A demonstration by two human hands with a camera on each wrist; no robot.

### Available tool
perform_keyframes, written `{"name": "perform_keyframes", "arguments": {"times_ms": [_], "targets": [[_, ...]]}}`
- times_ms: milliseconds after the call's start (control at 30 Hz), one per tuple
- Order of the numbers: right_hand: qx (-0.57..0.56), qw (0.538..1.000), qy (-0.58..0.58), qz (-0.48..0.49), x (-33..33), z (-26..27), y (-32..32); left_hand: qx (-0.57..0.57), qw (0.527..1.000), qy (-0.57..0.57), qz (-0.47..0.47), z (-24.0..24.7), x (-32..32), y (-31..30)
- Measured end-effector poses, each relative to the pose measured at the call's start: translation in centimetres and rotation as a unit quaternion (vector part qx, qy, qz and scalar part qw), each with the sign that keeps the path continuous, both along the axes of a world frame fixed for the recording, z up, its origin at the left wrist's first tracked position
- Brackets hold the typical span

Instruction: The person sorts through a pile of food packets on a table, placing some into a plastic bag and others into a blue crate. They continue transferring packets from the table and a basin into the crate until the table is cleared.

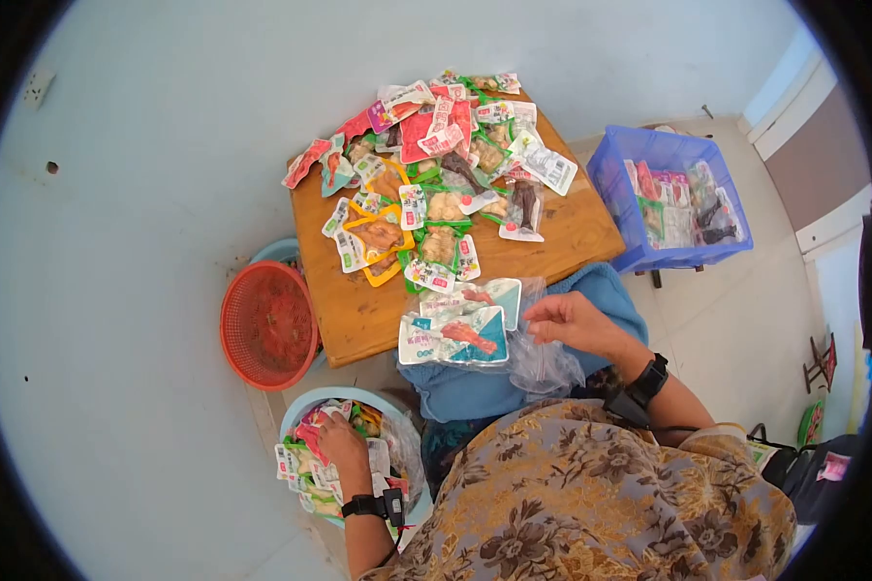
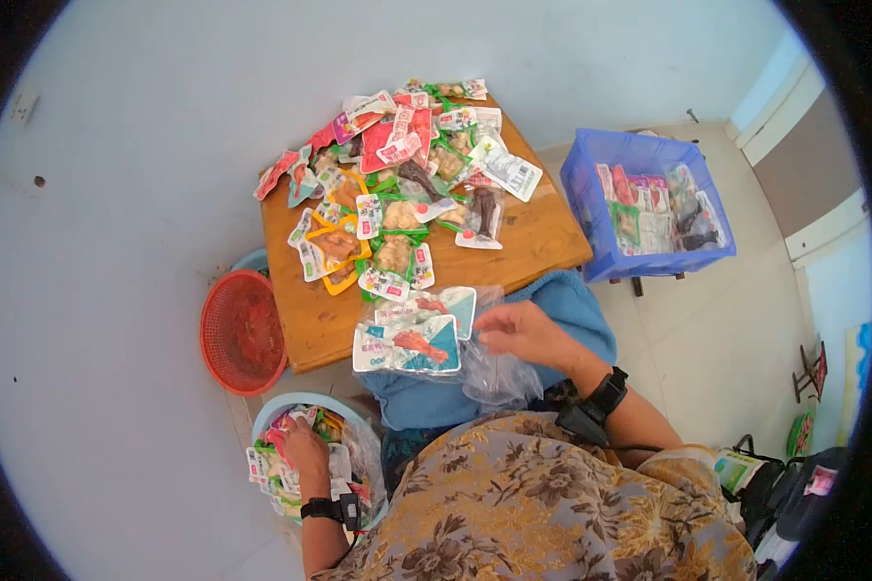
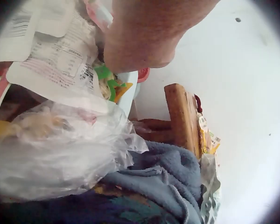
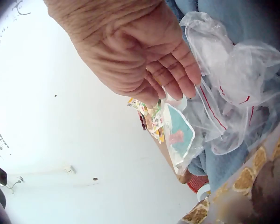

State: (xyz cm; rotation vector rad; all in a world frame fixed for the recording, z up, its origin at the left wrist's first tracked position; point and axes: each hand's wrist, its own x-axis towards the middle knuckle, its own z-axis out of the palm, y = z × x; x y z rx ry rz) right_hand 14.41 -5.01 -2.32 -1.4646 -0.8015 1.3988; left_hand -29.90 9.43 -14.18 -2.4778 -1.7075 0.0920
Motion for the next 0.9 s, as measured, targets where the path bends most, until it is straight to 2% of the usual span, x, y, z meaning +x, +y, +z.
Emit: {"name": "perform_keyframes", "arguments": {"times_ms": [100,167,233,367,533,633,700,900], "targets": [[-0.004,0.999,-0.032,0.014,0.3,-1.2,0.0,-0.021,1.0,-0.003,0.003,0.3,-0.3,0.1],[-0.011,1.0,-0.014,0.01,0.3,-1.6,-0.6,-0.061,0.998,0.01,0.01,0.3,-1.0,-0.7],[0.002,1.0,-0.007,0.01,0.3,-1.5,0.0,-0.01,1.0,-0.011,0.0,0.4,-0.5,-0.3],[-0.011,1.0,-0.006,-0.004,-0.1,-0.1,0.4,0.006,1.0,-0.024,-0.013,0.9,-0.2,-0.5],[-0.004,1.0,-0.016,-0.008,0.0,-0.4,0.7,-0.068,0.996,-0.05,0.011,1.9,0.1,-0.3],[-0.007,0.999,-0.024,-0.021,0.2,-0.4,0.6,-0.058,0.996,-0.062,-0.008,3.4,1.1,-0.5],[-0.011,0.999,-0.027,-0.022,0.3,-0.6,0.4,0.019,0.99,-0.122,-0.062,4.6,2.2,-0.7],[-0.007,0.999,-0.052,-0.01,0.8,-3.2,-0.2,-0.036,0.991,-0.131,-0.016,6.0,3.8,-0.8]]}}
